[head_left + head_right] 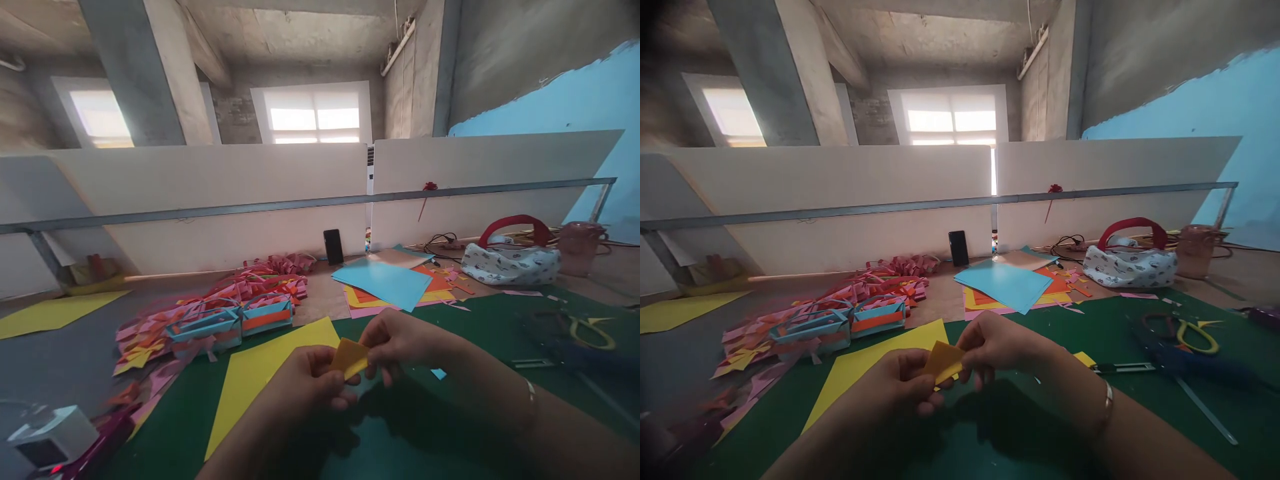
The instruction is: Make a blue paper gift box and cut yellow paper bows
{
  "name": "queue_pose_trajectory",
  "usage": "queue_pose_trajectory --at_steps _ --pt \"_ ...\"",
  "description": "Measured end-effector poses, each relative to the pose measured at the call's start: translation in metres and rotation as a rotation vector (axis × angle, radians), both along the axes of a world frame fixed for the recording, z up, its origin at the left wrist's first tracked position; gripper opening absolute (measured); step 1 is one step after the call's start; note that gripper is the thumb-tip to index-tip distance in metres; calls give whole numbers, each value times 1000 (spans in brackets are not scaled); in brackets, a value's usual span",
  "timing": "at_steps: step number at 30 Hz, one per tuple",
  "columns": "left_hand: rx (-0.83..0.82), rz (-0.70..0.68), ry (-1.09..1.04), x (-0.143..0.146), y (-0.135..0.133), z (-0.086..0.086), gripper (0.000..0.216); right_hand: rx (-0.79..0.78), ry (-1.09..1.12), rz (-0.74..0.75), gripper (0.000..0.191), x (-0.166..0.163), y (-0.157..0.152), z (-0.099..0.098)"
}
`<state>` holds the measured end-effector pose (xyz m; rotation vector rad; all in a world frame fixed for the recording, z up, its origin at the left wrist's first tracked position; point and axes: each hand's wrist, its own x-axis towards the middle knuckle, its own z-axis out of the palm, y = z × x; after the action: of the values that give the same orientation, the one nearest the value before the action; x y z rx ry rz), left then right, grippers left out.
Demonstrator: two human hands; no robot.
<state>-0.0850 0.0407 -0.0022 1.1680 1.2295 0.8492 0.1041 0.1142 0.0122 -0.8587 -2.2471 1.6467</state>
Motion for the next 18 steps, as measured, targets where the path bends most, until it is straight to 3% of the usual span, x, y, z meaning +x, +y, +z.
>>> queue_pose_trajectory --at_steps 11,18 --pt "-44 -28 38 -4 -2 2 10 -36 -48 -103 9 0 5 1" --pt "-182 102 -187 -3 -4 4 38 8 12 -115 16 0 11 -4"
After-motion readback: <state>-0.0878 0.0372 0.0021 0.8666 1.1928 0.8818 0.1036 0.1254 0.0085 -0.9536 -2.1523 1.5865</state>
